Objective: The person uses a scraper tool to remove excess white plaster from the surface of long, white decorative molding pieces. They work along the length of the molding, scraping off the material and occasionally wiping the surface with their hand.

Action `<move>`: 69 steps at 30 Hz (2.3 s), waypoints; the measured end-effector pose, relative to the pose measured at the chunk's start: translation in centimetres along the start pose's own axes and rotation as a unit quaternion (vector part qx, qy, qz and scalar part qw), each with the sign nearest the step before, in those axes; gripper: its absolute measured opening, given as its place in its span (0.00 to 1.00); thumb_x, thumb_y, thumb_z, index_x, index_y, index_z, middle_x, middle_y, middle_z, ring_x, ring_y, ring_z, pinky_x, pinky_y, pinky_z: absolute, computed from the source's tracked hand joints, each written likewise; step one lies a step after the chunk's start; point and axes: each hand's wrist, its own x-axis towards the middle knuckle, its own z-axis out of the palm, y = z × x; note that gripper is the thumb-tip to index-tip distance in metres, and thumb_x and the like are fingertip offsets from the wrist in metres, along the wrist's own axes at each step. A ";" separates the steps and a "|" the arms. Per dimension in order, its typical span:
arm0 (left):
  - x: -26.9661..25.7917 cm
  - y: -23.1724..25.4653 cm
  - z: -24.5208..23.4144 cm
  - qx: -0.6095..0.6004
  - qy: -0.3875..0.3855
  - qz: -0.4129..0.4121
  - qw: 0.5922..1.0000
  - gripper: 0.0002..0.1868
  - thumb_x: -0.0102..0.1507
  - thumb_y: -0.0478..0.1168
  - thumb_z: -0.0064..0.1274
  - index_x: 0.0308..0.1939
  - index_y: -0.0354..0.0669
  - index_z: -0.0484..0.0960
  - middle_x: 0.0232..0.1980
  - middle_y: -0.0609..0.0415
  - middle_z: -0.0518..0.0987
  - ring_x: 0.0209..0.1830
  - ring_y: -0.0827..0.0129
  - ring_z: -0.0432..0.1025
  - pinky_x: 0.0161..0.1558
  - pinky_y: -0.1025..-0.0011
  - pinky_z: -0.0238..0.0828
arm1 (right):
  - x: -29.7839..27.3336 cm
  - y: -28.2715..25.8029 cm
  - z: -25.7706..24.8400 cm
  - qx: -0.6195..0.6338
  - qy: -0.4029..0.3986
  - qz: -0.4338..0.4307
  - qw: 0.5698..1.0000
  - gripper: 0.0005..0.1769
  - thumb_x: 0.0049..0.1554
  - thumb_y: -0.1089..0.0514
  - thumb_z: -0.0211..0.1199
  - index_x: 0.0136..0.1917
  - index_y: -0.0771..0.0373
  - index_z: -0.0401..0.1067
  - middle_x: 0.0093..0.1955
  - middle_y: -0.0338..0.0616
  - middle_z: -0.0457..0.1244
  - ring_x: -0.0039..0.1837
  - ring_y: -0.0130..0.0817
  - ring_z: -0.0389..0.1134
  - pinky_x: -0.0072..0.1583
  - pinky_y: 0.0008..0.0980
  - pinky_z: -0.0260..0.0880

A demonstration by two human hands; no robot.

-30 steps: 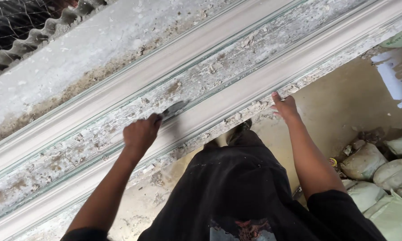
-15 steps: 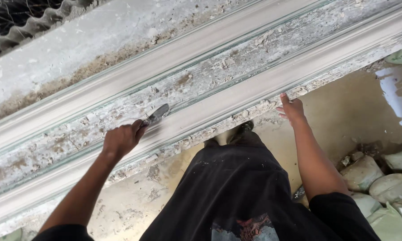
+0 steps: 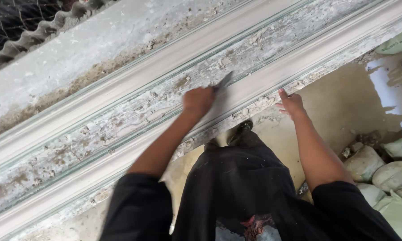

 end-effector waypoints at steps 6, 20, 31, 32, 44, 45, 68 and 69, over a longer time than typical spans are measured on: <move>-11.6 -7.3 -3.1 0.063 -0.004 -0.075 0.995 0.24 0.72 0.61 0.33 0.58 0.54 0.75 0.32 0.42 0.83 0.28 0.52 0.80 0.25 0.52 0.76 | -0.9 -0.8 0.9 0.014 0.024 0.007 1.000 0.38 0.61 0.37 0.63 0.64 0.76 0.65 0.61 0.54 0.66 0.56 0.45 0.75 0.51 0.41 0.77; -2.1 2.0 1.2 0.018 0.038 -0.031 0.999 0.15 0.71 0.45 0.35 0.56 0.44 0.72 0.35 0.42 0.84 0.33 0.47 0.81 0.30 0.50 0.78 | -2.3 -1.7 0.7 0.025 0.020 0.003 0.999 0.41 0.59 0.36 0.65 0.64 0.77 0.61 0.60 0.53 0.65 0.56 0.44 0.75 0.50 0.42 0.77; -11.0 -8.0 1.2 0.045 0.019 -0.137 0.989 0.22 0.72 0.62 0.34 0.52 0.54 0.75 0.25 0.45 0.82 0.20 0.51 0.77 0.19 0.53 0.70 | -0.5 0.1 1.1 0.033 0.024 -0.008 0.999 0.38 0.59 0.37 0.66 0.62 0.75 0.67 0.58 0.55 0.67 0.52 0.43 0.76 0.47 0.39 0.77; -9.1 -5.6 1.4 0.023 0.019 -0.130 0.991 0.21 0.73 0.60 0.34 0.53 0.52 0.75 0.26 0.45 0.82 0.22 0.50 0.78 0.21 0.51 0.72 | -1.0 0.0 0.9 0.031 0.022 -0.010 0.999 0.37 0.59 0.37 0.65 0.62 0.74 0.68 0.58 0.54 0.67 0.51 0.42 0.76 0.46 0.37 0.77; 8.1 12.6 -2.2 0.009 0.041 -0.018 0.999 0.18 0.72 0.53 0.41 0.47 0.43 0.78 0.39 0.42 0.85 0.37 0.48 0.82 0.38 0.52 0.78 | -1.9 -0.9 0.2 0.015 0.025 -0.027 0.999 0.42 0.57 0.36 0.67 0.57 0.80 0.63 0.51 0.59 0.68 0.47 0.40 0.76 0.41 0.36 0.73; 8.6 13.3 -3.0 0.012 0.033 -0.010 0.999 0.19 0.71 0.54 0.42 0.47 0.43 0.78 0.39 0.42 0.85 0.38 0.48 0.82 0.38 0.53 0.78 | -2.0 -1.2 0.1 0.015 0.022 -0.034 0.999 0.42 0.57 0.36 0.68 0.57 0.80 0.62 0.50 0.59 0.67 0.46 0.39 0.76 0.41 0.37 0.73; 3.8 11.1 -6.2 0.080 -0.034 -0.047 0.995 0.18 0.71 0.55 0.41 0.55 0.52 0.78 0.39 0.51 0.85 0.32 0.54 0.80 0.27 0.55 0.76 | 20.4 -2.1 -27.4 0.031 -0.083 -0.021 0.996 0.65 0.58 0.38 0.65 0.82 0.62 0.20 0.77 0.58 0.53 0.72 0.47 0.62 0.63 0.47 0.70; 1.9 8.7 -5.2 0.071 -0.006 -0.055 0.996 0.20 0.69 0.57 0.40 0.58 0.56 0.78 0.39 0.52 0.85 0.32 0.55 0.79 0.25 0.56 0.75 | 20.2 -4.1 -26.9 0.061 -0.049 -0.027 0.997 0.72 0.55 0.37 0.66 0.78 0.60 0.07 0.82 0.55 0.45 0.77 0.43 0.57 0.65 0.48 0.69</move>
